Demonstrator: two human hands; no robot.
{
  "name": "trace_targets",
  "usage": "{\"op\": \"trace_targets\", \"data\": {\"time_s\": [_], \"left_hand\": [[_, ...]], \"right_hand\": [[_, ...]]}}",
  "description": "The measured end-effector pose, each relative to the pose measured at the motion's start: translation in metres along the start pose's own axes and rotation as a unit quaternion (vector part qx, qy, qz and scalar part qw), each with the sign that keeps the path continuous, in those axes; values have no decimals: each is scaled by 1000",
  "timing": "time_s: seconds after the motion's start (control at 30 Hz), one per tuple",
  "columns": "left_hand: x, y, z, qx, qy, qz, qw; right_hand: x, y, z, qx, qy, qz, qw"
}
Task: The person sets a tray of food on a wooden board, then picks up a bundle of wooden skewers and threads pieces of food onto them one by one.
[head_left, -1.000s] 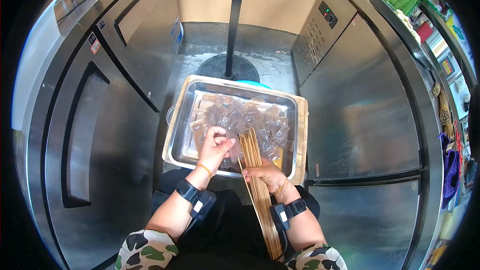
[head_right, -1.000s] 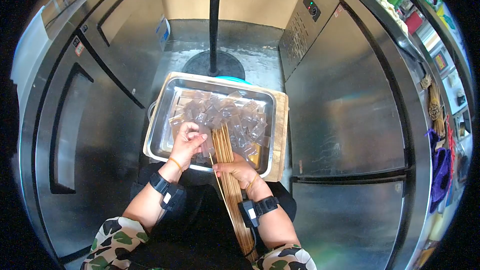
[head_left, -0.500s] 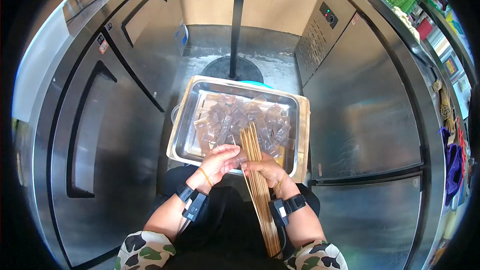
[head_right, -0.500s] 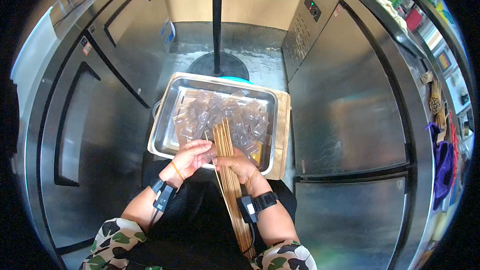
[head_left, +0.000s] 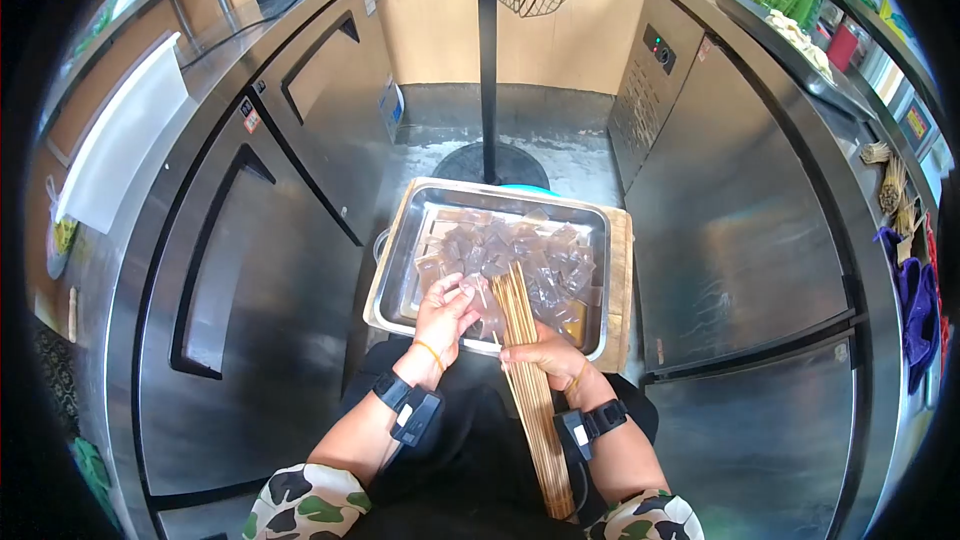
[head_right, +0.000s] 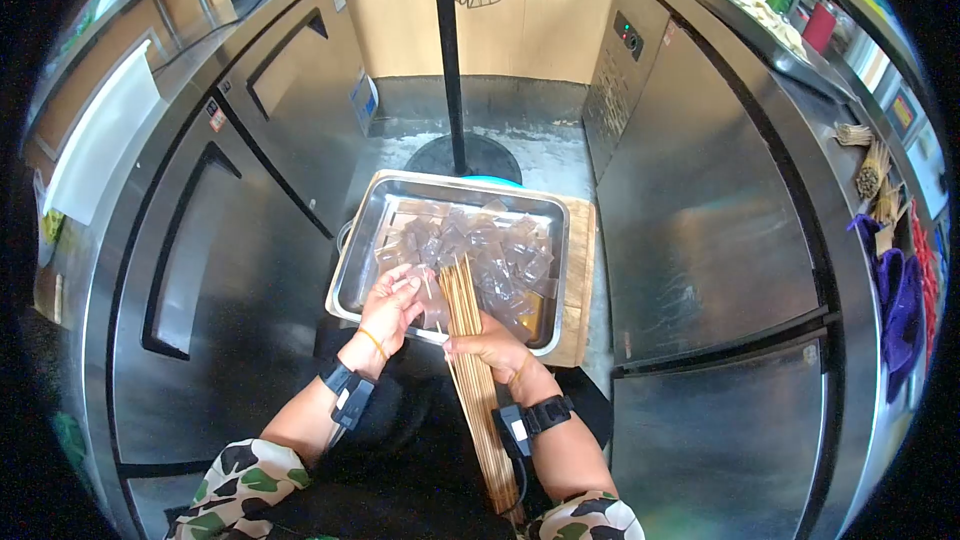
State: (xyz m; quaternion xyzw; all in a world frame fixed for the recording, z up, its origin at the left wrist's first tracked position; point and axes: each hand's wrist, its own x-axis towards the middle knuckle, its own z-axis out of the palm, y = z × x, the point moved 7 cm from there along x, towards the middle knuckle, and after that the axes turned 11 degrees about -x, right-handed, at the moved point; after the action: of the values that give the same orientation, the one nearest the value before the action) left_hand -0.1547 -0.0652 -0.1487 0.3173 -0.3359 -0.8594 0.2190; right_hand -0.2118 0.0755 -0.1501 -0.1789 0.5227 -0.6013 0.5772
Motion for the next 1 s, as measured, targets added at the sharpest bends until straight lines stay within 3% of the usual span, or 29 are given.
{"op": "trace_targets", "data": {"time_s": [0.4, 0.63, 0.73, 0.87, 1.0], "left_hand": [[10, 13, 19, -5, -72, -7, 997], [-8, -5, 26, 87, -112, 19, 990], [-21, -3, 30, 28, -46, 56, 997], [-20, -24, 9, 61, -2, -13, 998], [-18, -34, -1, 90, -46, -40, 994]], "right_hand": [[-1, 3, 2, 14, -21, -10, 1000], [4, 2, -11, 23, 19, -23, 999], [2, -5, -12, 17, 33, -45, 998], [6, -1, -15, 7, 44, -47, 998], [8, 5, -22, -12, 67, -45, 997]]}}
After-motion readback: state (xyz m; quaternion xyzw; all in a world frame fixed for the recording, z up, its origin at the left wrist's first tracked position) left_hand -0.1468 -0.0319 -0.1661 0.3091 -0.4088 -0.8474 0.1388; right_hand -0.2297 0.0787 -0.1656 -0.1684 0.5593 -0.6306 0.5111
